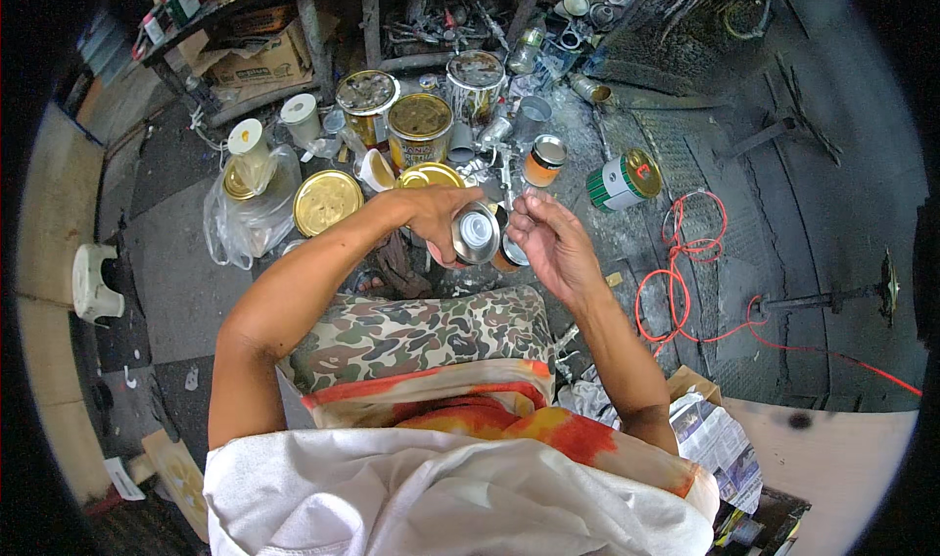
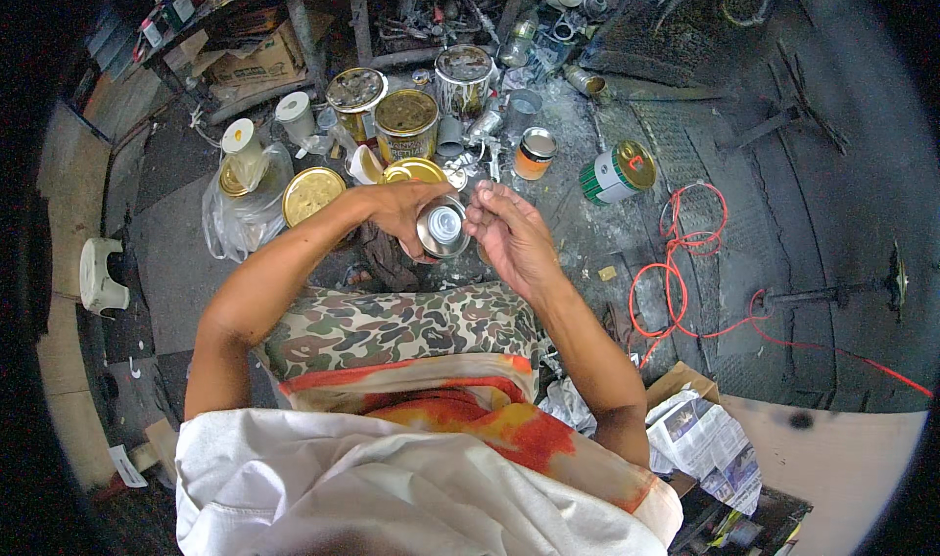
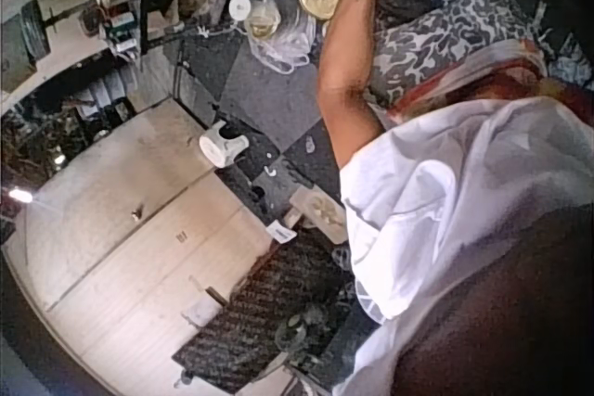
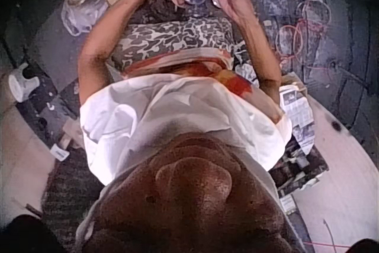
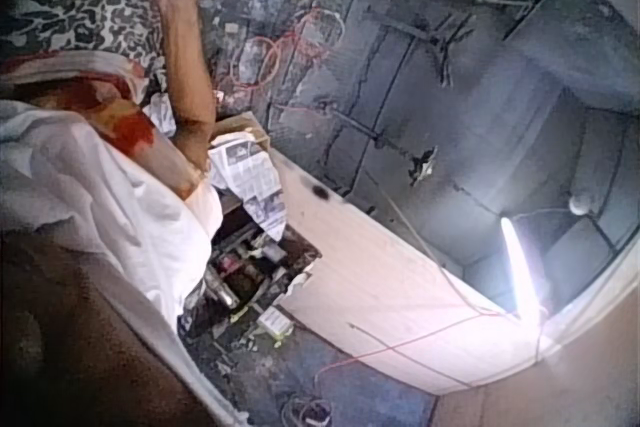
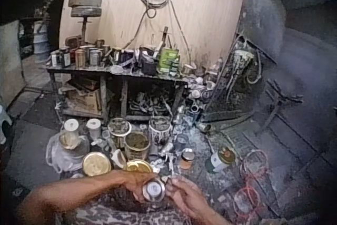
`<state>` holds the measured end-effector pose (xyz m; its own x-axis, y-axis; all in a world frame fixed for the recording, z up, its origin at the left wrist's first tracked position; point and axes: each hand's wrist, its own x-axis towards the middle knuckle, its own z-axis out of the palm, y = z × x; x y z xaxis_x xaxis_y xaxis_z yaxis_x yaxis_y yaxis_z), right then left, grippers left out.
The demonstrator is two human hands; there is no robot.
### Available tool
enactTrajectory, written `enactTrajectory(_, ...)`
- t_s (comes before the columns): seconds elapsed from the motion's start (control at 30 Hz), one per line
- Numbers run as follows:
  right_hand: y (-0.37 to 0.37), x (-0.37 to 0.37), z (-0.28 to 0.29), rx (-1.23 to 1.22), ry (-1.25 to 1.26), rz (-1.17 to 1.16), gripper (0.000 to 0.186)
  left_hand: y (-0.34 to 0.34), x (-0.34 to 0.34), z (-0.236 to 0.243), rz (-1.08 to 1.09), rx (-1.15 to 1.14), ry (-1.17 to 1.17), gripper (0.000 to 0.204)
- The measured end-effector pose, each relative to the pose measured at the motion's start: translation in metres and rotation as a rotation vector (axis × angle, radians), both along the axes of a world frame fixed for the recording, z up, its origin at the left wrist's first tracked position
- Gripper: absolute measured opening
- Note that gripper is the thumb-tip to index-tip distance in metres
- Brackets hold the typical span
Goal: The recorder is wiping and preparing various paint cans and a spray can in an auto body shop environment.
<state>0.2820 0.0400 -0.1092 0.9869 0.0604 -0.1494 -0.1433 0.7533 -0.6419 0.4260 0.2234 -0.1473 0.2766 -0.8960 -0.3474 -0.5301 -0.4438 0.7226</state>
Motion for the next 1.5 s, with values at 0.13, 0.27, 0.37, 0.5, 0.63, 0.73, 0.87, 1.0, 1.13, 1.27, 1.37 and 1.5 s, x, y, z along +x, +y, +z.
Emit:
enactTrajectory(0.13,0.001,0.002,-0.002,0.009,-0.012,-0.033,0.010,-0.001,0.001,-0.001,-0.013,-0.003,-0.033,0.096)
enactTrajectory(0.27,0.003,0.002,-0.002,-0.019,-0.036,-0.039,0.009,0.000,0.001,-0.006,-0.026,-0.020,-0.051,0.097)
enactTrajectory(0.37,0.004,0.001,0.000,-0.046,-0.050,-0.034,0.009,-0.001,0.000,-0.007,-0.027,-0.026,-0.052,0.098)
enactTrajectory(0.5,0.003,0.002,0.000,0.008,-0.079,-0.005,0.010,0.000,0.000,-0.006,-0.030,-0.025,-0.017,0.099)
enactTrajectory(0.63,-0.008,0.004,-0.013,0.000,-0.130,-0.001,0.008,0.000,-0.002,-0.001,-0.013,-0.017,0.041,0.100)
enactTrajectory(0.73,-0.016,-0.001,-0.015,-0.916,-0.075,-0.009,0.009,0.001,0.001,0.005,-0.068,-0.043,-0.050,0.101)
enactTrajectory(0.87,-0.016,-0.015,-0.023,-1.561,-0.672,-0.020,0.031,0.000,-0.001,0.005,-0.081,-0.096,0.005,0.101)
enactTrajectory(1.0,-0.015,-0.022,-0.036,-1.816,-0.888,0.006,0.029,-0.004,-0.013,0.003,-0.116,-0.106,0.007,0.095)
enactTrajectory(1.13,-0.015,-0.034,-0.040,-1.781,-0.935,0.156,0.017,-0.011,-0.023,-0.026,-0.248,-0.129,0.141,0.100)
enactTrajectory(1.27,-0.018,-0.053,-0.042,-1.603,-0.875,0.368,0.017,-0.018,-0.048,-0.046,-0.371,-0.178,0.103,0.105)
enactTrajectory(1.37,-0.019,-0.074,-0.048,-1.815,-0.814,0.474,0.015,-0.032,-0.070,-0.054,-0.414,-0.143,-0.145,0.112)
enactTrajectory(1.5,-0.020,-0.093,-0.079,-1.971,-0.746,0.548,0.017,-0.043,-0.086,-0.083,-0.461,-0.147,-0.293,0.116)
